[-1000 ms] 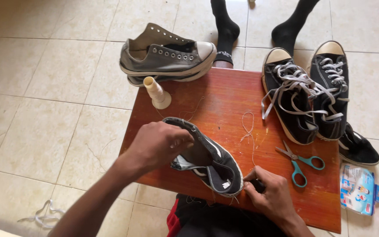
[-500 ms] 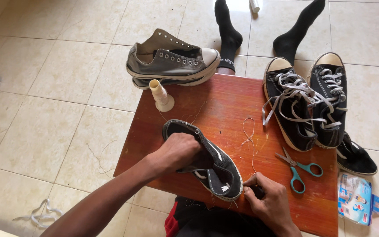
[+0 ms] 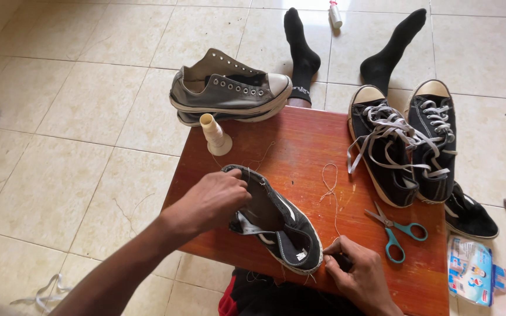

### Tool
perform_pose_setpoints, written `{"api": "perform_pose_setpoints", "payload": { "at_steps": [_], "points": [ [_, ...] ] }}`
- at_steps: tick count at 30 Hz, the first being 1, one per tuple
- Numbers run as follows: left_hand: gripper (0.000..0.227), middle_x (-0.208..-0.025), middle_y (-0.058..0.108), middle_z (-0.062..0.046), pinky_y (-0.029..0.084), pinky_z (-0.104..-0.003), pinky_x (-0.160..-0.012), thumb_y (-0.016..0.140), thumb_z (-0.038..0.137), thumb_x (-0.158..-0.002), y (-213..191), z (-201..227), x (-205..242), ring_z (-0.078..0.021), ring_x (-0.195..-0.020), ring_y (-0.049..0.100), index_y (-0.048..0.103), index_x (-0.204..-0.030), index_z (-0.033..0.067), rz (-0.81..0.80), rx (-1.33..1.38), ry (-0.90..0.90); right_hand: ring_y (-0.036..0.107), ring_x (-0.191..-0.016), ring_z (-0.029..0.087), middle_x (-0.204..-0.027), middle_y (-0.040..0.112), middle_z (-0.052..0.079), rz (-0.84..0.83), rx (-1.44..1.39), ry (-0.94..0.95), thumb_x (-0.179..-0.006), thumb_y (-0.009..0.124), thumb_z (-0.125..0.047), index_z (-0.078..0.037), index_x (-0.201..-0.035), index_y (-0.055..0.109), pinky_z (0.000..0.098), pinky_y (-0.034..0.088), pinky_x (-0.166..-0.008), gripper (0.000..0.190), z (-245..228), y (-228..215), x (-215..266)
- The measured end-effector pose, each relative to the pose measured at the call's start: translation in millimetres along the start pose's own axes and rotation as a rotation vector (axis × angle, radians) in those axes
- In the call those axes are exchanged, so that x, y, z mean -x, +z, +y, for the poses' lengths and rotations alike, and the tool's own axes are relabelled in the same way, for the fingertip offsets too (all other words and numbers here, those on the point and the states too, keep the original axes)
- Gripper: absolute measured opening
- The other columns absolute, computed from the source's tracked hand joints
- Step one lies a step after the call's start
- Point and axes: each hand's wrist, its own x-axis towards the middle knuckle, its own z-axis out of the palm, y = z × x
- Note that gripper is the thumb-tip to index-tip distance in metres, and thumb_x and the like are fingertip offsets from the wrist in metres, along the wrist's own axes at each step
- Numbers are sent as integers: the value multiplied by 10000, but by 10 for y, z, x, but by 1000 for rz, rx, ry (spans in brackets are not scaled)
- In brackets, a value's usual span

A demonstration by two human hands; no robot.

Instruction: The person sews the sole of a black sneaker by hand using a needle and thread, pulling the thread through the material and tying knots.

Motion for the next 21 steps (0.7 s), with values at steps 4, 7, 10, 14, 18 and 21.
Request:
{"api": "perform_pose_setpoints", "payload": {
  "at_steps": [4,7,10,14,18,21],
  "points": [
    [153,-972,838,96,595,-476,-759,818,284,-1099,-367,-154,176,-231,-1066,704,848,-950,305,118,275,72,693,-623,98,-751,852,-77,-37,-19,-10,-958,881,-253,-203,-921,856,304,555,-645,67,-22,-44,-28],
    [182,-1154,852,128,566,-386,-985,768,405,-1171,-719,-162,300,-168,-1180,689,844,-1055,287,-19,656,254,739,-662,109,-788,873,-73,-28,10,-33,-952,875,-262,-205,-936,847,308,572,-677,66,-33,-49,-15],
    [227,-1383,856,-24,584,-409,-1148,766,418,-1168,-913,-169,399,-203,-1355,714,834,-1124,206,-54,1021,467,708,-638,112,-765,842,-69,-24,7,-41,-957,882,-240,-196,-921,830,307,559,-656,76,-56,-57,-19],
    [233,-1428,878,-87,617,-364,-1076,804,370,-1168,-762,-220,401,-167,-1241,766,802,-1037,177,-131,1282,471,757,-663,122,-793,870,-71,-32,26,-54,-961,869,-257,-205,-932,832,317,573,-678,70,-52,-61,-23],
    [286,-1171,916,-36,600,-475,-1242,872,420,-1157,-469,-229,296,-195,-1183,811,866,-1080,145,-12,1595,508,739,-662,113,-785,854,-75,-33,15,-44,-967,874,-244,-203,-930,830,313,564,-675,71,-70,-66,-14],
    [273,-1059,907,-60,635,-337,-935,898,334,-1119,-223,-222,194,-163,-1053,823,887,-1064,67,57,1678,292,692,-639,114,-760,822,-69,-42,12,-53,-976,876,-244,-205,-940,832,315,537,-657,69,-57,-70,-12]
  ]
}}
